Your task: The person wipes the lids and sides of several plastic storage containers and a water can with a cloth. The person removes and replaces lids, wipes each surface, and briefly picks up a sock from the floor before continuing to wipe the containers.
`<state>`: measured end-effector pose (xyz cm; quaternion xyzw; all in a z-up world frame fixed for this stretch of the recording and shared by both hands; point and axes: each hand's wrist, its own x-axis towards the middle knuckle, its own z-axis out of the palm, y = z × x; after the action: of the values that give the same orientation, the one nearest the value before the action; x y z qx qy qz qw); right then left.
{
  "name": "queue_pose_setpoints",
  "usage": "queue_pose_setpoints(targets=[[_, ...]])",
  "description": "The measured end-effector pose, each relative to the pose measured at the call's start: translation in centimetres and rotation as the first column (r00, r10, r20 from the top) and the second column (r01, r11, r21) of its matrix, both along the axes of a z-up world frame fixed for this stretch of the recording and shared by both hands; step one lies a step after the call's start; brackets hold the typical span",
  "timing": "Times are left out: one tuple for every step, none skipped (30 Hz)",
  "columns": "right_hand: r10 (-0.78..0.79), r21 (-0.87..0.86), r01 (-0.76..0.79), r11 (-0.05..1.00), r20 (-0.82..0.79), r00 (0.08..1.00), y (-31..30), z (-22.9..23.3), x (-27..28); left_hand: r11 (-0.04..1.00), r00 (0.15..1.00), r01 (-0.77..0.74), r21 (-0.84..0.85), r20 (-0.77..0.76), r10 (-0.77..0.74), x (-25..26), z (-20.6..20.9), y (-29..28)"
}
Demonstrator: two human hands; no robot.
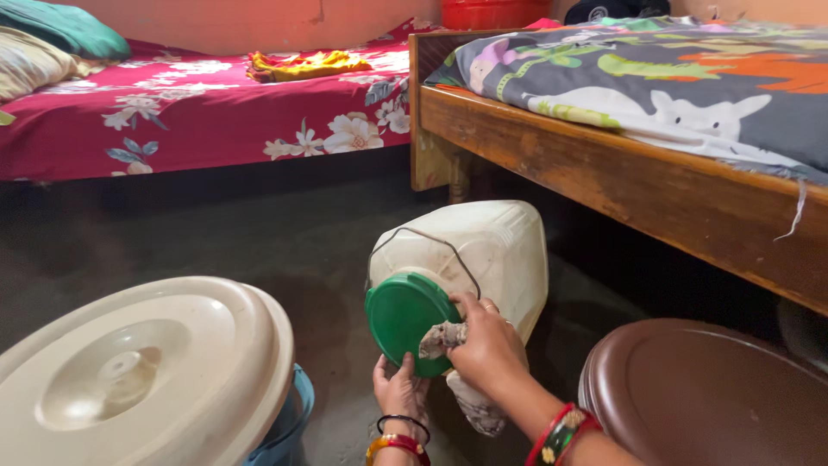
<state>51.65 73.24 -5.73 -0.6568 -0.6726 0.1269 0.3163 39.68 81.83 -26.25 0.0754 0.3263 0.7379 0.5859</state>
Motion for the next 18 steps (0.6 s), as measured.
queue_pose_setpoints(targets=[[0.003, -0.016, -0.002, 1.0, 0.047, 0.999, 0.6, 0.3, 0.4, 1.0, 1.0, 0.004, -0.017, 0.019, -0.004, 0.2, -0.2, 0.4], [0.006, -0.031, -0.003, 1.0, 0.094, 0.996, 1.1, 0.8, 1.0, 0.999, 1.0, -0.01, -0.034, -0.003, 0.01, 0.8, -0.1, 1.1], [0.015, -0.05, -0.009, 0.999, 0.135, 0.991, 1.4, 1.2, 1.3, 0.998, 0.999, -0.029, -0.052, -0.032, 0.027, 1.3, 0.2, 1.9], [0.044, -0.139, -0.019, 0.99, 0.179, 0.983, 2.1, 1.9, 1.6, 0.996, 0.997, -0.048, -0.07, -0.06, 0.044, 1.7, 0.4, 2.3], [0.069, -0.231, -0.016, 0.973, 0.222, 0.973, 3.0, 3.2, 2.3, 0.994, 0.996, -0.053, -0.099, -0.072, 0.046, 2.4, 0.4, 2.2], [0.098, -0.32, -0.01, 0.947, 0.261, 0.96, 3.6, 4.4, 3.1, 0.99, 0.995, -0.058, -0.128, -0.085, 0.047, 3.1, 0.6, 2.2], [0.129, -0.304, -0.028, 0.952, 0.319, 0.939, 4.1, 5.8, 3.9, 0.988, 0.994, -0.066, -0.14, -0.093, 0.053, 3.8, 1.3, 2.9], [0.158, -0.289, -0.047, 0.956, 0.376, 0.913, 4.3, 7.2, 4.8, 0.99, 0.994, -0.077, -0.117, -0.086, 0.068, 4.5, 1.9, 3.7], [0.191, -0.284, -0.069, 0.956, 0.429, 0.883, 4.2, 8.0, 5.5, 0.99, 0.993, -0.093, -0.103, -0.079, 0.085, 4.9, 2.1, 4.2], [0.196, -0.182, -0.122, 0.976, 0.474, 0.858, 3.8, 8.9, 6.3, 0.99, 0.992, -0.108, -0.089, -0.073, 0.101, 5.4, 2.0, 4.6], [0.199, -0.081, -0.184, 0.98, 0.517, 0.832, 3.5, 9.6, 7.0, 0.988, 0.99, -0.096, -0.12, -0.11, 0.083, 5.5, 1.7, 5.0], [0.196, 0.018, -0.248, 0.969, 0.559, 0.806, 3.3, 10.0, 7.3, 0.985, 0.987, -0.086, -0.152, -0.146, 0.063, 5.8, 1.2, 5.4], [0.209, -0.004, -0.247, 0.969, 0.545, 0.812, 3.0, 9.9, 7.2, 0.98, 0.982, -0.074, -0.186, -0.186, 0.039, 6.0, 0.5, 5.8], [0.222, -0.026, -0.246, 0.969, 0.53, 0.818, 2.7, 9.4, 7.0, 0.981, 0.964, -0.106, -0.162, -0.258, 0.062, 6.3, -0.5, 6.2], [0.229, -0.045, -0.241, 0.969, 0.516, 0.825, 2.4, 9.0, 6.9, 0.982, 0.941, -0.132, -0.133, -0.329, 0.082, 6.7, -1.5, 6.6], [0.228, -0.074, -0.22, 0.973, 0.482, 0.846, 2.2, 8.5, 6.8, 0.983, 0.912, -0.156, -0.101, -0.396, 0.104, 7.2, -2.4, 7.3], [0.227, -0.108, -0.2, 0.974, 0.448, 0.865, 2.0, 7.9, 6.6, 0.983, 0.915, -0.127, -0.13, -0.397, 0.066, 7.9, -3.4, 7.8], [0.225, -0.142, -0.181, 0.973, 0.413, 0.882, 2.0, 7.6, 6.5, 0.982, 0.917, -0.098, -0.159, -0.397, 0.028, 8.6, -4.5, 8.2]])
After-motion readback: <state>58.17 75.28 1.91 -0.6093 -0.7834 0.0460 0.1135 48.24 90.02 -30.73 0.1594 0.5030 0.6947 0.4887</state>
